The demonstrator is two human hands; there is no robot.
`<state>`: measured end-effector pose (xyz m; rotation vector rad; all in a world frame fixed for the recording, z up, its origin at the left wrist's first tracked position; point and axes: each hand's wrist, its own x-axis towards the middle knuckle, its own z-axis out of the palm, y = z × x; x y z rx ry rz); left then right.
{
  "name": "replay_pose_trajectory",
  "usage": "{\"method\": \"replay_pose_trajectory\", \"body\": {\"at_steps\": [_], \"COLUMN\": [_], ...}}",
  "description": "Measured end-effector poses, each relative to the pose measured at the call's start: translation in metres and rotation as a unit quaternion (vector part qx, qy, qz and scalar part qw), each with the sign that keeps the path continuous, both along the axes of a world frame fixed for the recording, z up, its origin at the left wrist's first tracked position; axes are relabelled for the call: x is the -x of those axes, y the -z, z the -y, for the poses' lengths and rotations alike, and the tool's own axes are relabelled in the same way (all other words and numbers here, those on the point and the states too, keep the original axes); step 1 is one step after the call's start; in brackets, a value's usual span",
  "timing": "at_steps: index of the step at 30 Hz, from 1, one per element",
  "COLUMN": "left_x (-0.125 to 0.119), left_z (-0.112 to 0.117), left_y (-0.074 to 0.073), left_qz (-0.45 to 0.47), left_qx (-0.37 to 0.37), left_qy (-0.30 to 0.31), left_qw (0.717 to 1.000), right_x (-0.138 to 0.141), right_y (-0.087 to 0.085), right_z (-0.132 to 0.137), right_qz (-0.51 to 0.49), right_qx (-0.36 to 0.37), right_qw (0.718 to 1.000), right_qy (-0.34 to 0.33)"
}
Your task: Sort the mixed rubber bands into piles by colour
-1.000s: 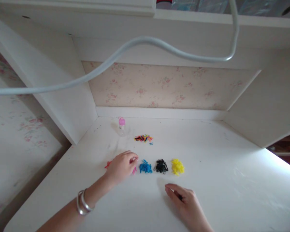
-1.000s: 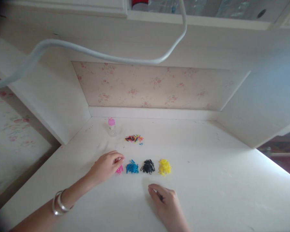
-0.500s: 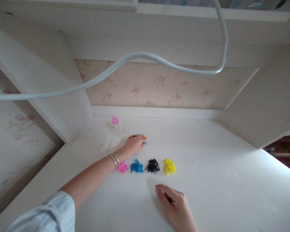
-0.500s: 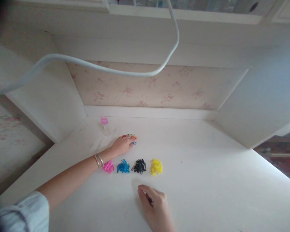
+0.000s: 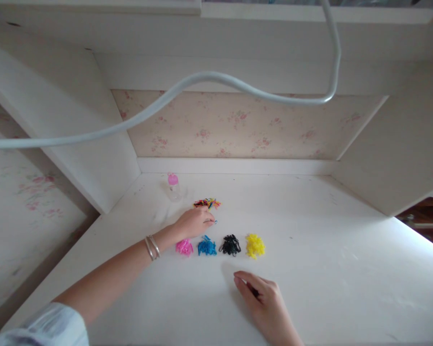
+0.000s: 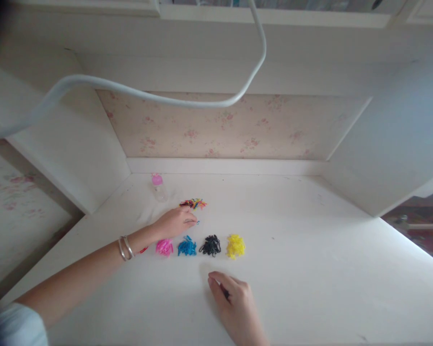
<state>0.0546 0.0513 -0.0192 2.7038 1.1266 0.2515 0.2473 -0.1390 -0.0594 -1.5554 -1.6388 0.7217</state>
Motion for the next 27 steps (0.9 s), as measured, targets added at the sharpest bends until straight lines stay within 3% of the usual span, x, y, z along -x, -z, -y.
{"method": "replay_pose_trajectory", "body": {"at_steps": [6,14,20,24,27], "left_x": [0.020,0.026,0.048,0.072,0.093], "left_z": [0.020,0.021,0.034,0.065,0.093], "left_y": [-0.003,-0.006,-0.024,-0.032,-0.028], "left_qz": [-0.007,0.017,0.072,0.128,0.200], "left_qx": [0.030,0.048,0.052,0.058,0.096], "left_qy": [0.045,0.043,-0.006,-0.066,-0.121], "left_qw": [0.999,0.998,0.996,0.988,0.968], "right_x": [0.002,0.003,0.003,-0.001,-0.005], "right_y": [-0.007,-0.004,-0.003,-0.012,-0.028], "right_z": [0.000,0.000,-0.002,-0.009,-0.022], "right_qz": [0.011,0.006,0.007,-0.014,-0.012], "right_qx": [0.008,0.018,0.031,0.074,0.081], "right_qw": [1.000,1.000,0.999,0.997,0.996], "right_qy": [-0.002,0.013,0.020,-0.011,-0.042]}}
